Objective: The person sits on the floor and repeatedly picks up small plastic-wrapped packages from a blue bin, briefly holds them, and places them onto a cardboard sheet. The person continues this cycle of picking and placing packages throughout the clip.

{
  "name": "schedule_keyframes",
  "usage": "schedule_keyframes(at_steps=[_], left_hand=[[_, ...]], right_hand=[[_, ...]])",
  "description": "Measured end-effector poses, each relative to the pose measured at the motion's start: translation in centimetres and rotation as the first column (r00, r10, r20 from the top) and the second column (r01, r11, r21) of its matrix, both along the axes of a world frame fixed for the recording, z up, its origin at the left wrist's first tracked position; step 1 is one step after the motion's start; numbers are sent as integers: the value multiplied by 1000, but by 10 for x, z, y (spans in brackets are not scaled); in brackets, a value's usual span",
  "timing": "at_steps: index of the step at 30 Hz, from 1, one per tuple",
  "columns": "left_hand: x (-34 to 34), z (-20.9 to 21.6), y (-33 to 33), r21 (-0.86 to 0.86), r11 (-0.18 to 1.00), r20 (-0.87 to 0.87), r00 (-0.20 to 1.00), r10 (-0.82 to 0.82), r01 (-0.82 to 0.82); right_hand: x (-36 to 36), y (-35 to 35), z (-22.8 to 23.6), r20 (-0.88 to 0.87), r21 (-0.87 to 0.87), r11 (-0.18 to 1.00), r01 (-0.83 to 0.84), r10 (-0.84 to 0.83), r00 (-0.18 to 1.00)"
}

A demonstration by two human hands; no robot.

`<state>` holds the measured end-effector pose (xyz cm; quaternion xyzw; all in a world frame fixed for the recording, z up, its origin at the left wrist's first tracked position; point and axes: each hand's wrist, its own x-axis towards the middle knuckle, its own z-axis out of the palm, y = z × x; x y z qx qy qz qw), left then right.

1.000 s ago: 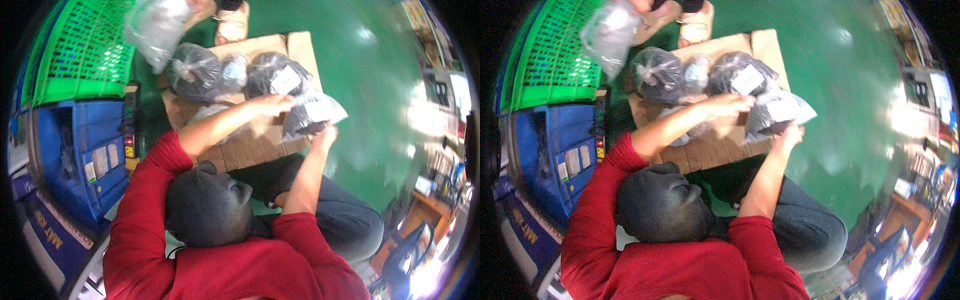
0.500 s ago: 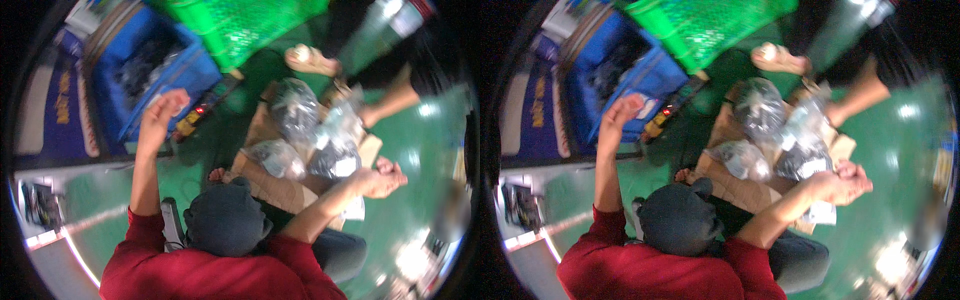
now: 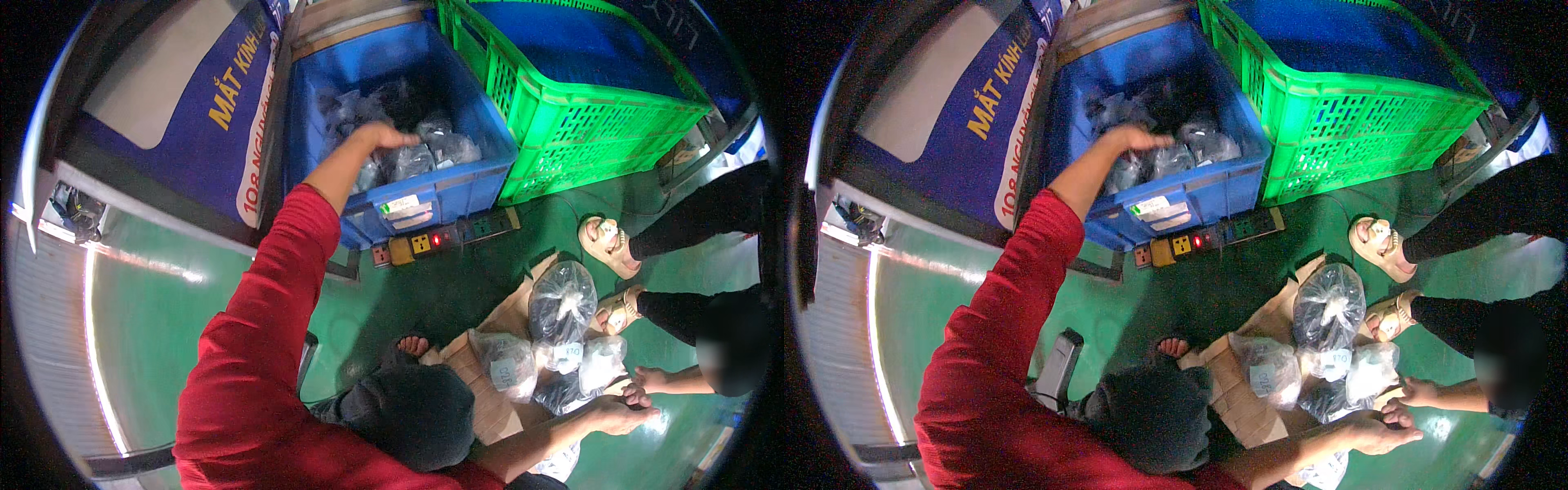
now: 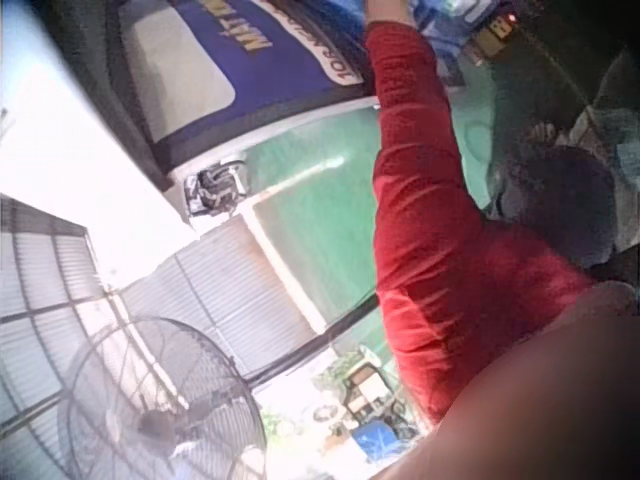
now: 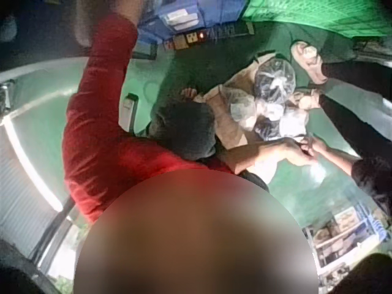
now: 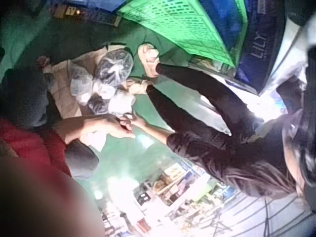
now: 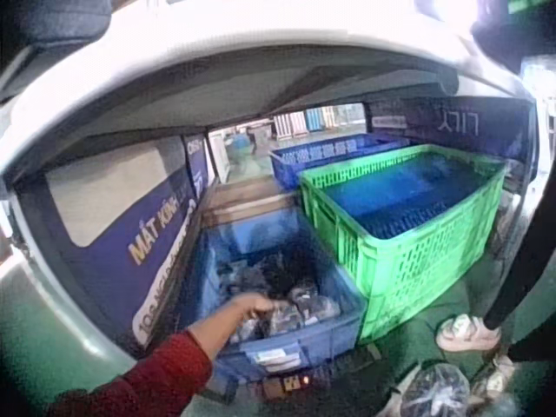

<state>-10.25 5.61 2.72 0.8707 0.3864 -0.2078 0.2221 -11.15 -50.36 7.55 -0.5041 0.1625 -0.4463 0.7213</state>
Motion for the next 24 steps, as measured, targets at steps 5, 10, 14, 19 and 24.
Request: schedule_keyframes(at_steps=[5,10,14,19,24], left_hand=[[10,-122,31,136,938,85,940,-331,318],[7,-112,38,164,948,65,956,-285,271],[1,-39,8,13,986,538,833,132,-165],[-8,10,12,-482,872,859,152,489,-87],[-20,98,-46,-685,614,556,-262,789,393]], right_hand=[[-4,12,7,-31,-103,988,-112,110,993],[-7,31,-3,-199,-79,979,-186,167,966],[-8,34,-15,-222,-112,961,-254,225,949],[-8,73,-18,-254,-179,880,-440,391,885],[-9,112,-13,-303,-248,632,-734,669,679]])
